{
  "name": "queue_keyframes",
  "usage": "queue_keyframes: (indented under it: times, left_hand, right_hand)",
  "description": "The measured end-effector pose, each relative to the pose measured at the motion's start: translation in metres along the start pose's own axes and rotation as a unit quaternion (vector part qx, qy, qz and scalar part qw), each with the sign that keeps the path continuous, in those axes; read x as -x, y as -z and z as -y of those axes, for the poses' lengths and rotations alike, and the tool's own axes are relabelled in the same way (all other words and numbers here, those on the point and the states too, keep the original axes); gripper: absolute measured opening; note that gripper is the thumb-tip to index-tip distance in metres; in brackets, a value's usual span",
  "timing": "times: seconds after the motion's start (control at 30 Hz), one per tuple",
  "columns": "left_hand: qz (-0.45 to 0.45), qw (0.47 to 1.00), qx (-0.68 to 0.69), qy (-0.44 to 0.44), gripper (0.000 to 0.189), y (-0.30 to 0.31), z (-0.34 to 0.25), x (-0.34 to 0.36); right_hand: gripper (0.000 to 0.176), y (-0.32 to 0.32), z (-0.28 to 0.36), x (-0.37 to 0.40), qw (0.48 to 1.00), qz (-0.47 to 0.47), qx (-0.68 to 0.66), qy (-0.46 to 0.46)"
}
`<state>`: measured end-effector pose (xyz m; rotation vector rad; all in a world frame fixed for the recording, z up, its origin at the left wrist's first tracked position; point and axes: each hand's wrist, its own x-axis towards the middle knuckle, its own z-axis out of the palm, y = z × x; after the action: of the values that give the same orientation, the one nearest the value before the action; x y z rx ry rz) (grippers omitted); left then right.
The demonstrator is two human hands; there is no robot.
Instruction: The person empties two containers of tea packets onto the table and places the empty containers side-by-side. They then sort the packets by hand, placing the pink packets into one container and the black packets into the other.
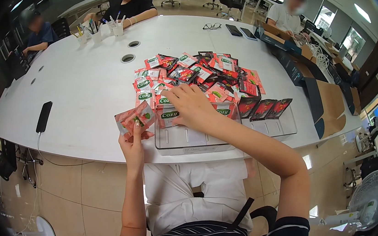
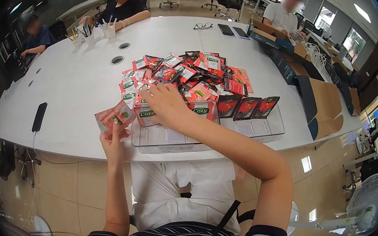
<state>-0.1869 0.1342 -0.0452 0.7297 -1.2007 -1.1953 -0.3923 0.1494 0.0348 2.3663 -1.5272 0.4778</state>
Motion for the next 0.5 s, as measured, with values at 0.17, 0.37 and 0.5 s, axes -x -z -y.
queue_keyframes:
  times: [0.17,0.37,0.5]
  left_hand:
    - [-0.056,0.998,0.002,-0.005,0.028,-0.007,-0.010,0.003]
    - [-0.154,0.985,0.043,-0.072,0.028,0.003,-0.006,0.015]
    - [-0.126,0.982,0.050,-0.133,0.023,-0.013,-0.033,0.036]
  right_hand:
    - [0.069,0.015,0.001,0.005,0.998,-0.038,-0.056,-0.014]
    - [0.054,0.052,0.021,0.027,0.984,-0.125,-0.130,-0.004]
    - [0.052,0.068,0.041,0.042,0.966,-0.164,-0.199,0.032]
